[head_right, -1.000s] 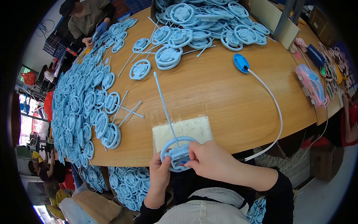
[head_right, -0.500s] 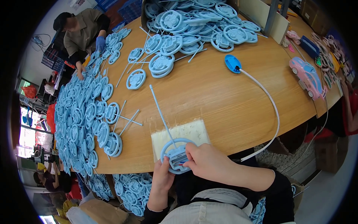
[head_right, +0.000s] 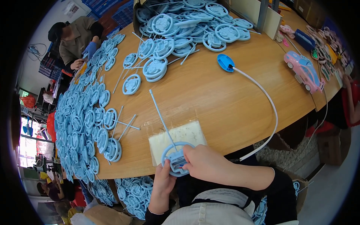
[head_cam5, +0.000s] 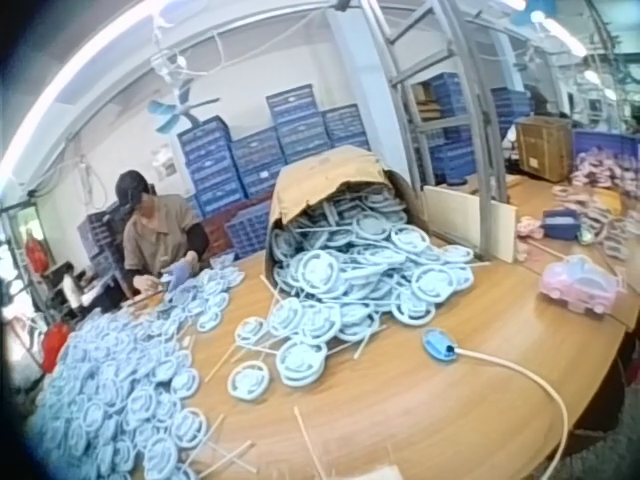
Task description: The recorder hangs a small blue fan on a rail and then uses a manual tool to thread wires or string through small blue circular plastic components.
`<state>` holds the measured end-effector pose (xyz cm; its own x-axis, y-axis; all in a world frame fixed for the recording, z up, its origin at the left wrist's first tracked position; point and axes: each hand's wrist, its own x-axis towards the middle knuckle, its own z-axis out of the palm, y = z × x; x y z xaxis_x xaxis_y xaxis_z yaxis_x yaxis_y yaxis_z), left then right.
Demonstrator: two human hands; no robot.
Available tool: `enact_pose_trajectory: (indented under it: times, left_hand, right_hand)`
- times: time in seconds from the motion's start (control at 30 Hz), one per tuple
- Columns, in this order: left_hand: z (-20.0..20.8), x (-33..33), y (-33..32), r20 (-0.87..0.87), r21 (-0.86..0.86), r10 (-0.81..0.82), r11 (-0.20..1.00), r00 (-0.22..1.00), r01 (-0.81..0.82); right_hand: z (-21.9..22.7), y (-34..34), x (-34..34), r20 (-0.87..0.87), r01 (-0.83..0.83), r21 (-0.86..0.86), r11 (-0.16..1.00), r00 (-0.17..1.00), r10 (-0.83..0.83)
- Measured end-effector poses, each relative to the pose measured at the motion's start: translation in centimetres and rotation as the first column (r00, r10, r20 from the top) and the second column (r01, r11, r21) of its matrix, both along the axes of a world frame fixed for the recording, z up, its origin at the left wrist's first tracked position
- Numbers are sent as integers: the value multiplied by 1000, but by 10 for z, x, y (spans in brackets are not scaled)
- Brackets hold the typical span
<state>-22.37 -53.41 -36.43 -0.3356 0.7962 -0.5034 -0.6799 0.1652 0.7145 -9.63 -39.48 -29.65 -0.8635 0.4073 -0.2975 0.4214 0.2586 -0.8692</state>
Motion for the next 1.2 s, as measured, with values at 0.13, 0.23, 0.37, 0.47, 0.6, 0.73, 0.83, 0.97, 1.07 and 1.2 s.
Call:
enact_pose_trajectory:
  times: [0.13, 0.23, 0.37, 0.47, 0.6, 0.73, 0.83, 0.97, 1.07, 1.2]
  left_hand:
    - [1, 2, 3, 36, 15, 25, 1000, 999, -26]
    - [1, 2, 2, 60, 20, 32, 999, 998, -33]
    - [-1, 0, -1, 59, 23, 51, 998, 997, -52]
    - [-3, -2, -2, 50, 25, 69, 997, 996, -70]
    - [-15, 1, 1, -114, 59, 84, 995, 990, -77]
    - [-26, -8, -10, -117, 128, 138, 984, 984, -123]
    - [-26, -13, -10, -62, -81, 217, 972, 974, -222]
    - [-29, -16, 7, 141, -93, 42, 995, 989, -29]
    - [-13, -9, 4, -13, 41, -70, 997, 997, 70]
    - [-13, -14, 1, -41, 79, -83, 993, 996, 86]
  right_hand:
    - [-5, -4, -1, 4, 11, 74, 997, 1000, -11]
    - [-4, -3, 0, -5, 6, 60, 998, 1000, -6]
    - [-2, -4, -4, 10, -14, 38, 999, 1000, 13]
    - [-1, -6, -7, 23, -8, 37, 999, 1000, 7]
    - [-23, -9, 0, -84, 82, 126, 989, 994, -72]
    - [-18, -14, -5, -129, 62, 113, 992, 991, -47]
    - [-27, -14, -9, -210, 70, 95, 993, 977, -49]
    - [-30, -5, -2, -149, 133, 32, 991, 981, -127]
    - [-24, 0, 2, -167, 87, -16, 996, 982, -88]
    - [-17, -2, 2, -220, 75, 15, 997, 973, -70]
